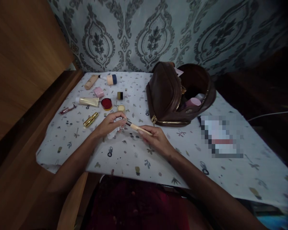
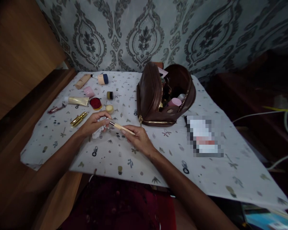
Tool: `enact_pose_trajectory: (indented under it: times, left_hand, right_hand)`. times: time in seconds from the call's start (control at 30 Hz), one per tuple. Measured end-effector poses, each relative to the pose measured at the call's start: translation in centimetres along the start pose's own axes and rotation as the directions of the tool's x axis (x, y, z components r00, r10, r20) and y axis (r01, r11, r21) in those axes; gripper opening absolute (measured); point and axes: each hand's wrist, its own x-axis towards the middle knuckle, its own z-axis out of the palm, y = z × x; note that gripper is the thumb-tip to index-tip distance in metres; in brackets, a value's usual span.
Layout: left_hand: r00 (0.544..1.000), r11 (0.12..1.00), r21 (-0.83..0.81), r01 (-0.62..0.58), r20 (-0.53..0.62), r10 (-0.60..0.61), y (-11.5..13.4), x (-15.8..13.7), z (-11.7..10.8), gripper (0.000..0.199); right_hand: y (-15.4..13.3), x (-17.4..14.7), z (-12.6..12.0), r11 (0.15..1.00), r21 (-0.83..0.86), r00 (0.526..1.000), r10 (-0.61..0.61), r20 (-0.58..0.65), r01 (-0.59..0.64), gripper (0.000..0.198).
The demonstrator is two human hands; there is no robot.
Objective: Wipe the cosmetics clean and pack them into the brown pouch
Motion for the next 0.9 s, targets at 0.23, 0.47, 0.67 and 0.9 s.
enact_pose_trajectory:
  times: [0.23, 0.47, 0.67, 0.9]
  left_hand:
    - [0.996, 0.996, -0.082, 0.031, -0.082, -0.038, 0.1, 0.2, 0.7, 0.03]
    - [0.891, 0.856, -0.474, -0.204, -0.453, -0.038, 0.3, 0.9, 1.3, 0.03]
    - [0.912, 0.795, -0.558, -0.237, -0.41, -0.016, 0.3, 0.8, 2.7, 0.039]
    - [0.961, 0.791, -0.605, -0.087, -0.262, -0.094, -0.2, 0.8, 4.3, 0.038]
  right_hand:
    - [-0.6, 0.1, 0.1, 0.984, 0.153, 0.996, 0.082, 0.036, -0.087, 0.045]
    - [-0.1, 0.2, 0.4, 0.964, 0.262, 0.997, 0.067, -0.048, -0.053, 0.043]
    - [0.5, 0.3, 0.7, 0.993, 0.112, 0.998, -0.043, -0.046, 0.048, 0.055]
    - [0.9, -0.1, 1.0, 0.975, -0.132, 0.984, -0.175, 0.016, 0.176, 0.052]
